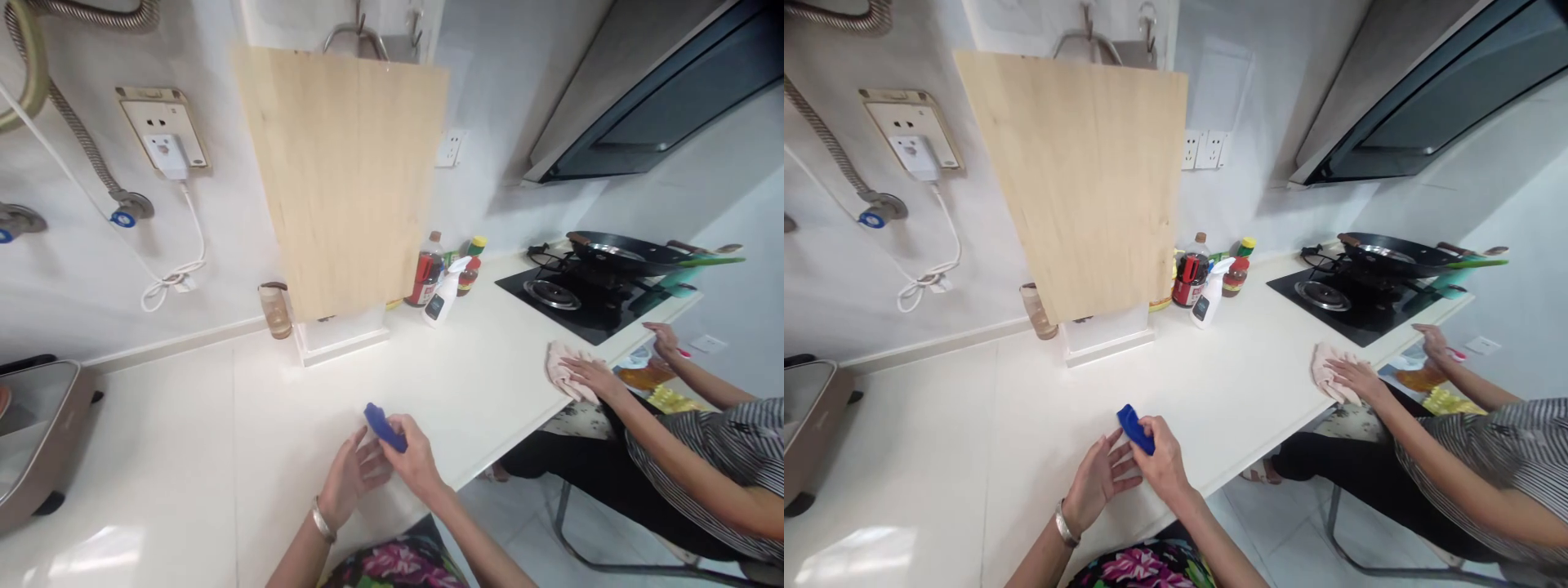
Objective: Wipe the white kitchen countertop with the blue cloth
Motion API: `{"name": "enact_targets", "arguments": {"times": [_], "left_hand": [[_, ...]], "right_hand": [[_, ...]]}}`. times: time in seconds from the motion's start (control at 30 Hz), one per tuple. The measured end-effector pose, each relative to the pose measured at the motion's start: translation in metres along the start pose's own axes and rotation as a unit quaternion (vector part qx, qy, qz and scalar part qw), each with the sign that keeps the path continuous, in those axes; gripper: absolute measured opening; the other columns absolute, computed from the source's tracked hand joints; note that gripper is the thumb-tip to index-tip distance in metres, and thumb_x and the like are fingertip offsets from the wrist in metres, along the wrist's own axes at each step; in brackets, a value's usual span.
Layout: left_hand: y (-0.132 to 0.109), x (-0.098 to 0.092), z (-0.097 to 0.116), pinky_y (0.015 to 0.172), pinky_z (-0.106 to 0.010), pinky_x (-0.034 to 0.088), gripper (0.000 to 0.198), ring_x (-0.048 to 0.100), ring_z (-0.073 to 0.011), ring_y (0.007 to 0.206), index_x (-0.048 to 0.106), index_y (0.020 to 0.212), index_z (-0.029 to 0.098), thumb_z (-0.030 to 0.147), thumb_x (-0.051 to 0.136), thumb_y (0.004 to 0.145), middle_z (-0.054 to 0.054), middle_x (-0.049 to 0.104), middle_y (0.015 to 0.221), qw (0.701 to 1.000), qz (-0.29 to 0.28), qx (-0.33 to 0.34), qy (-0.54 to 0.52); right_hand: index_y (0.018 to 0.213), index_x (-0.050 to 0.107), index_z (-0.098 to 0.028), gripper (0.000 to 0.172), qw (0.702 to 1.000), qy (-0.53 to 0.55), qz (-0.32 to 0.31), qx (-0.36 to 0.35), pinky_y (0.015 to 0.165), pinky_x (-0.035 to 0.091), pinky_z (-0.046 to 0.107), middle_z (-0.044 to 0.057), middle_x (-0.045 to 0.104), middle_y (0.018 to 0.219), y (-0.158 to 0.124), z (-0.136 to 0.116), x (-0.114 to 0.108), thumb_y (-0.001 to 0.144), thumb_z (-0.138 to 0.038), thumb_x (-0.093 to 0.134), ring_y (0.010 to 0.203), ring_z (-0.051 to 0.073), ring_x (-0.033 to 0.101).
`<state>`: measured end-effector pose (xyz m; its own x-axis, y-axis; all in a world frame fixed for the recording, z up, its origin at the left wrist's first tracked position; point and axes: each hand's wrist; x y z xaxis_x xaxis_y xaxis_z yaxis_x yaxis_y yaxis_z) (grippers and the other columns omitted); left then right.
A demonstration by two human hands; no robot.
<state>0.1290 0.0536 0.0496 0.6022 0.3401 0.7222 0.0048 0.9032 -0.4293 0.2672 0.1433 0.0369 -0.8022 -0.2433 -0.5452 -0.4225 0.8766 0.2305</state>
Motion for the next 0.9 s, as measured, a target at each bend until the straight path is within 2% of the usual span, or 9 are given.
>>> {"name": "enact_targets", "arguments": {"times": [0.07, 0.17, 0.23, 0.33, 0.37, 0.5, 0.63, 0.77, 0.9], "left_hand": [[-0.002, 0.002, -0.002, 0.088, -0.038, 0.051, 0.045, 0.067, -0.0202, 0.087, 0.066, 0.106, 0.019, 0.053, 0.066, 0.077, -0.007, 0.073, 0.100, 0.999, 0.044, 0.014, -0.024], [-0.007, -0.006, -0.011, 0.081, -0.029, 0.050, 0.025, 0.065, -0.0149, 0.075, 0.068, 0.083, 0.017, 0.037, 0.076, 0.071, 0.000, 0.071, 0.077, 0.984, 0.163, 0.050, -0.043], [-0.011, -0.016, -0.016, 0.082, -0.029, 0.051, 0.019, 0.066, -0.0158, 0.076, 0.068, 0.082, 0.017, 0.029, 0.077, 0.070, -0.001, 0.072, 0.078, 0.977, 0.199, 0.052, -0.056], [-0.017, -0.029, -0.019, 0.085, -0.032, 0.052, 0.016, 0.069, -0.0186, 0.080, 0.069, 0.086, 0.015, 0.023, 0.072, 0.073, -0.004, 0.075, 0.085, 0.978, 0.193, 0.021, -0.075], [-0.018, -0.032, -0.019, 0.085, -0.033, 0.052, 0.015, 0.069, -0.0189, 0.080, 0.069, 0.087, 0.014, 0.021, 0.069, 0.073, -0.005, 0.075, 0.085, 0.978, 0.192, 0.013, -0.076], [-0.020, -0.036, -0.015, 0.088, -0.037, 0.053, 0.016, 0.070, -0.0210, 0.084, 0.070, 0.088, 0.014, 0.020, 0.063, 0.075, -0.006, 0.076, 0.088, 0.982, 0.174, -0.001, -0.077], [-0.018, -0.036, -0.013, 0.099, -0.042, 0.048, 0.024, 0.069, -0.0262, 0.098, 0.071, 0.094, 0.013, 0.027, 0.061, 0.077, -0.009, 0.077, 0.093, 0.987, 0.126, -0.006, -0.102], [-0.021, -0.027, -0.011, 0.108, -0.042, 0.042, 0.035, 0.066, -0.0266, 0.109, 0.070, 0.104, 0.012, 0.033, 0.062, 0.078, -0.010, 0.076, 0.103, 0.990, 0.099, -0.026, -0.101], [-0.025, -0.011, -0.010, 0.114, -0.040, 0.036, 0.035, 0.060, -0.0267, 0.120, 0.070, 0.106, 0.013, 0.034, 0.063, 0.079, -0.009, 0.074, 0.110, 0.994, 0.090, -0.046, -0.043]], "right_hand": [[0.105, 0.059, -0.023, 0.028, 0.994, 0.012, -0.074, -0.078, 0.081, 0.050, 0.032, 0.003, 0.062, 0.092, -0.020, -0.011, 0.009, 0.077, -0.023, 0.060, 0.088, 0.018, 0.059], [0.101, 0.061, -0.025, 0.021, 0.978, 0.037, -0.174, -0.108, 0.079, 0.051, 0.032, 0.002, 0.064, 0.090, -0.041, -0.014, 0.016, 0.080, -0.023, 0.059, 0.085, 0.017, 0.060], [0.105, 0.060, -0.024, 0.020, 0.983, 0.063, -0.151, -0.086, 0.084, 0.051, 0.033, 0.004, 0.065, 0.098, -0.044, -0.008, 0.014, 0.087, -0.027, 0.053, 0.089, 0.017, 0.062], [0.115, 0.057, -0.022, 0.028, 0.996, 0.073, -0.037, -0.022, 0.093, 0.050, 0.038, 0.009, 0.064, 0.113, -0.036, 0.004, 0.005, 0.093, -0.034, 0.044, 0.101, 0.019, 0.061], [0.117, 0.057, -0.022, 0.031, 0.997, 0.071, -0.025, 0.006, 0.093, 0.051, 0.039, 0.010, 0.064, 0.115, -0.032, 0.007, 0.002, 0.094, -0.037, 0.043, 0.103, 0.020, 0.061], [0.123, 0.055, -0.022, 0.041, 0.988, 0.080, -0.099, 0.087, 0.093, 0.053, 0.042, 0.010, 0.064, 0.121, -0.024, 0.016, 0.000, 0.093, -0.048, 0.045, 0.106, 0.023, 0.063], [0.136, 0.045, -0.019, 0.052, 0.999, 0.010, -0.034, 0.031, 0.111, 0.040, 0.049, 0.014, 0.053, 0.138, -0.034, 0.014, 0.009, 0.092, -0.047, 0.047, 0.129, 0.026, 0.049], [0.143, 0.039, -0.021, 0.059, 0.993, -0.014, -0.112, -0.021, 0.114, 0.036, 0.049, 0.013, 0.046, 0.145, -0.048, 0.003, 0.018, 0.090, -0.044, 0.052, 0.135, 0.026, 0.043], [0.147, 0.034, -0.021, 0.069, 0.987, -0.030, -0.157, -0.025, 0.119, 0.022, 0.057, 0.014, 0.030, 0.156, -0.056, -0.003, 0.023, 0.084, -0.039, 0.059, 0.145, 0.030, 0.026]]}}
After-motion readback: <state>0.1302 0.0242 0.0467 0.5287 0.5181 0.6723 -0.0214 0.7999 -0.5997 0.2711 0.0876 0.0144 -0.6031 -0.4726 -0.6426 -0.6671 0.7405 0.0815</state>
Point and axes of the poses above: each hand's wrist, its own y-axis towards the middle knuckle, its own x-axis out of the palm, z = x × y
